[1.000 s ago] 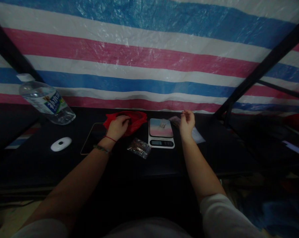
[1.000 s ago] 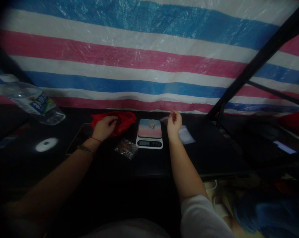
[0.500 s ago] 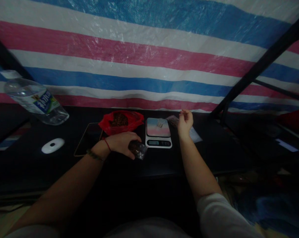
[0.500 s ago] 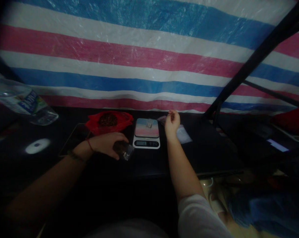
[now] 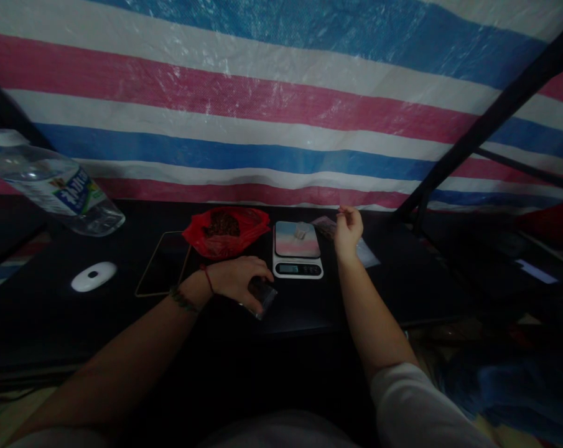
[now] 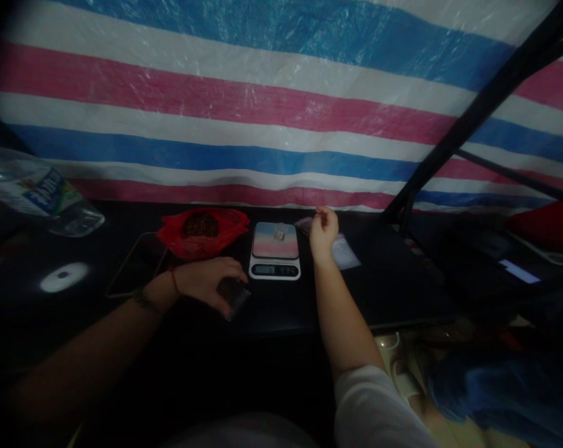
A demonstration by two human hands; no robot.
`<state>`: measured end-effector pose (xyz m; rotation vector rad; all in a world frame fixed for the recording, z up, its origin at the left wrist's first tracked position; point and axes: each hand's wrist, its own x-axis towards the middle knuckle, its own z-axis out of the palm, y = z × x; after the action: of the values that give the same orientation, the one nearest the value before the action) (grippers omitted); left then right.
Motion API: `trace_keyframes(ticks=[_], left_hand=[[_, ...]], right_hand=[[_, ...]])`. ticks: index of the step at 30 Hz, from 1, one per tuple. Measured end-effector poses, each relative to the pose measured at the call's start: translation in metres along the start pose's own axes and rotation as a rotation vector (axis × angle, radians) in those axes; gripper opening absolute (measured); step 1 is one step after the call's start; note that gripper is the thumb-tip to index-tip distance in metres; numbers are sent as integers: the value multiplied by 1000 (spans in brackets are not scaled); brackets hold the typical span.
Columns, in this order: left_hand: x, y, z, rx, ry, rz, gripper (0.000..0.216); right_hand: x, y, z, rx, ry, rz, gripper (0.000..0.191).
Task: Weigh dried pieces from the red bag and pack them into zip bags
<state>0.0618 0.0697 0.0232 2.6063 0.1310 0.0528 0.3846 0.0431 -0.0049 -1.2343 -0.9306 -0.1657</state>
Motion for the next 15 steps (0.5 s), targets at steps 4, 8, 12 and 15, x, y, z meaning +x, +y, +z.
trace_keyframes(ticks=[4,8,12,15], left_hand=[[-1,-4,-7,-14,152,-41,39],[-1,-7,-10,3,316,-117,33],[1,-10,-5,2,333,-118,40],[3,-11,-2,-2,337,-138,40]], right_hand=[[1,-2,0,-9,-57,39,17],[1,3,3,-46,-216,103,21],[-2,4,4,-93,-400,146,36],[-6,-2,3,-91,-634,81,53]])
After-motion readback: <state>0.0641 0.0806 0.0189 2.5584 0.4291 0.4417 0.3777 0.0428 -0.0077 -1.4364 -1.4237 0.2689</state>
